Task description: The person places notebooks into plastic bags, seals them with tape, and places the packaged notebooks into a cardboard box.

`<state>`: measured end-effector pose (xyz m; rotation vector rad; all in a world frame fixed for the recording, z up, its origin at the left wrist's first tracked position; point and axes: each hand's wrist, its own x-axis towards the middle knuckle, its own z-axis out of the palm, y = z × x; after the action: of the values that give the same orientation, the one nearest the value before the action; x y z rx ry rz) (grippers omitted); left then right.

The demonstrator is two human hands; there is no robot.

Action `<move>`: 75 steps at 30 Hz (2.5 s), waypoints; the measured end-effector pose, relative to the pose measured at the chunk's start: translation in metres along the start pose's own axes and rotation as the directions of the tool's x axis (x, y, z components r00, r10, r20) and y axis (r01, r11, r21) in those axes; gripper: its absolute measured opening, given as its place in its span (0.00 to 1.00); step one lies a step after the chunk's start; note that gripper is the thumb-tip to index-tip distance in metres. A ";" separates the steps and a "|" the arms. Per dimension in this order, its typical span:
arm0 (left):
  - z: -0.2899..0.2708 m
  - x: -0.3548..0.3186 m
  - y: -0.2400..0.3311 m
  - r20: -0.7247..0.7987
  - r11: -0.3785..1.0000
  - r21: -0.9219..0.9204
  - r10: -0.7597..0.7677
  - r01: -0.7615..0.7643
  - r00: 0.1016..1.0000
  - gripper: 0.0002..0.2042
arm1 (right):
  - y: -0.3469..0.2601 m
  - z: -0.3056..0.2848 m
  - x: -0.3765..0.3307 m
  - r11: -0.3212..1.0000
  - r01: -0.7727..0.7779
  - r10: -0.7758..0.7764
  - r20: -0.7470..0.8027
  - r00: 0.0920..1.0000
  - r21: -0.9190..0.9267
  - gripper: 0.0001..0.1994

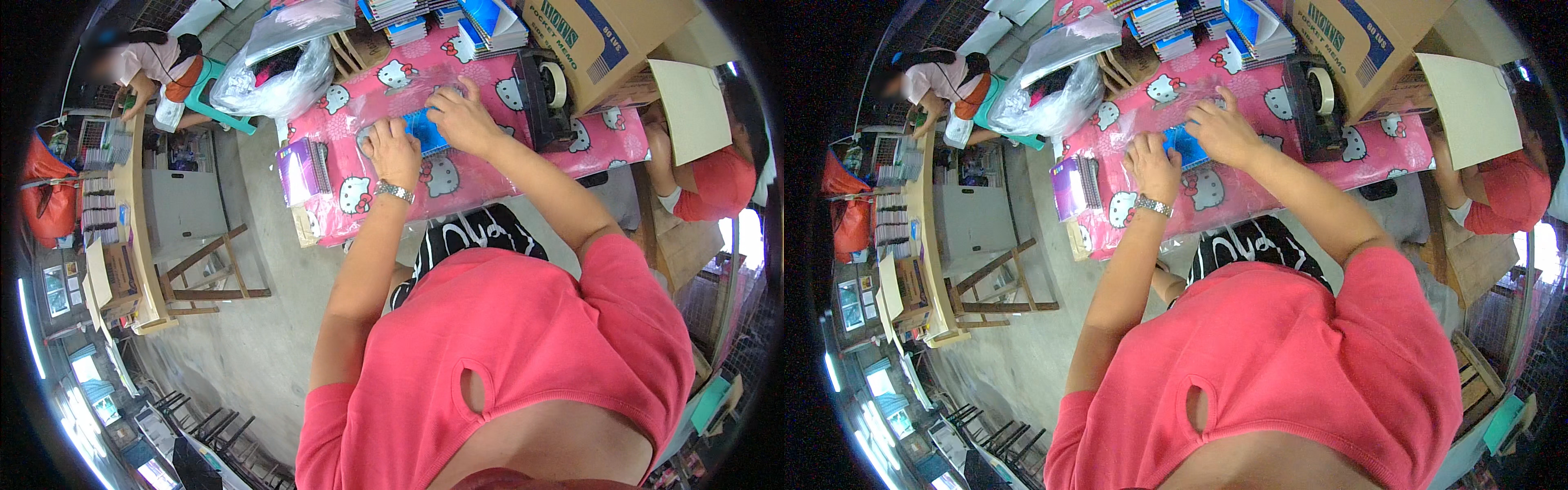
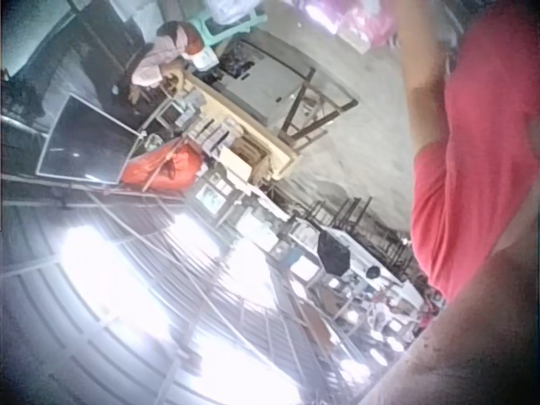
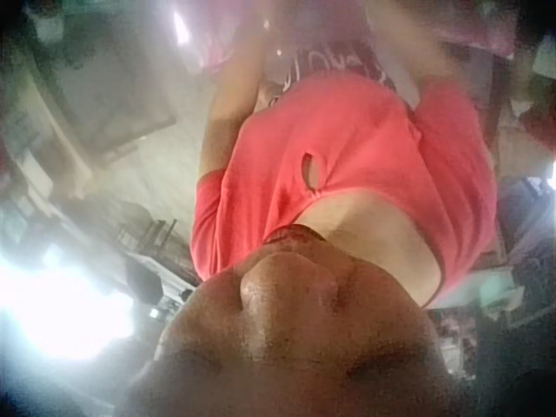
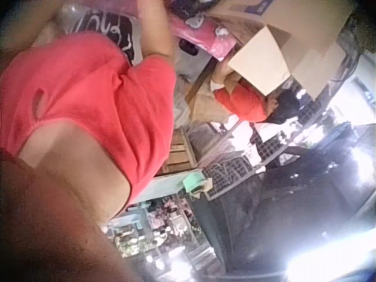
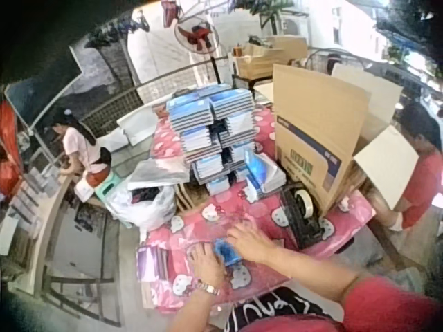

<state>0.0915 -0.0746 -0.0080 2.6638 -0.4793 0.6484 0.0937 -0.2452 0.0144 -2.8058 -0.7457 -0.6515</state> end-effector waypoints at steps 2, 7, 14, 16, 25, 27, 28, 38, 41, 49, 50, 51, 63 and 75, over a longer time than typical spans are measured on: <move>-0.010 0.013 0.015 -0.081 0.989 0.140 -0.029 0.040 0.996 0.17 | -0.001 0.004 -0.011 0.998 -0.053 0.052 -0.038 0.998 -0.021 0.08; -0.019 0.018 -0.020 0.270 0.942 0.326 -0.013 -0.078 0.963 0.20 | -0.014 0.012 -0.013 0.993 -0.094 0.090 -0.059 0.994 -0.065 0.08; -0.051 0.014 -0.010 0.274 0.927 0.289 0.158 -0.238 0.949 0.18 | -0.006 0.012 -0.018 0.992 -0.107 0.107 -0.016 0.994 -0.070 0.08; -0.036 0.015 0.007 0.241 0.944 0.187 0.223 -0.271 0.944 0.18 | -0.006 0.012 -0.019 0.992 -0.122 0.122 -0.022 0.992 -0.025 0.08; -0.007 0.017 0.000 0.278 0.986 -0.013 0.163 -0.166 0.947 0.18 | 0.008 -0.011 -0.002 0.960 -0.222 0.225 -0.003 0.974 -0.170 0.10; -0.004 0.016 0.000 0.215 0.982 -0.048 0.188 -0.182 0.958 0.17 | 0.027 -0.014 -0.006 0.944 -0.301 0.297 -0.054 0.953 -0.132 0.09; -0.003 0.015 0.000 0.216 0.983 -0.049 0.185 -0.179 0.959 0.17 | 0.035 -0.018 -0.007 0.939 -0.332 0.331 -0.022 0.943 -0.094 0.07; -0.001 0.021 -0.004 0.256 0.987 -0.021 0.158 -0.158 0.954 0.10 | -0.045 -0.018 -0.072 0.963 -0.175 0.184 -0.025 0.983 0.204 0.17; -0.006 0.028 -0.003 0.309 0.986 0.005 0.156 -0.165 0.938 0.07 | -0.079 -0.015 -0.059 0.975 -0.203 0.195 0.088 0.977 0.089 0.27; -0.020 0.031 0.017 0.354 0.986 0.075 0.114 -0.150 0.928 0.08 | -0.087 -0.005 -0.043 0.969 -0.245 0.222 0.305 0.926 0.039 0.37; -0.020 0.029 0.017 0.326 0.982 0.079 0.135 -0.169 0.936 0.06 | -0.087 -0.004 -0.040 0.969 -0.243 0.218 0.330 0.919 0.035 0.38; -0.020 0.029 0.017 0.299 0.979 0.083 0.156 -0.189 0.941 0.06 | -0.088 -0.002 -0.037 0.969 -0.246 0.222 0.330 0.918 0.033 0.38; -0.024 0.026 0.019 0.458 0.909 0.225 0.220 -0.351 0.861 0.07 | -0.048 -0.033 -0.044 0.927 -0.320 0.284 0.192 0.939 0.196 0.31; -0.009 -0.007 0.021 0.407 0.832 0.379 0.244 -0.405 0.880 0.18 | 0.092 -0.091 -0.160 -0.031 -0.848 0.827 0.489 0.276 0.529 0.13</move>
<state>0.0741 -0.0873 0.0017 3.1982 -1.0202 0.4181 -0.0188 -0.4176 0.0191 -1.8310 0.7207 0.0194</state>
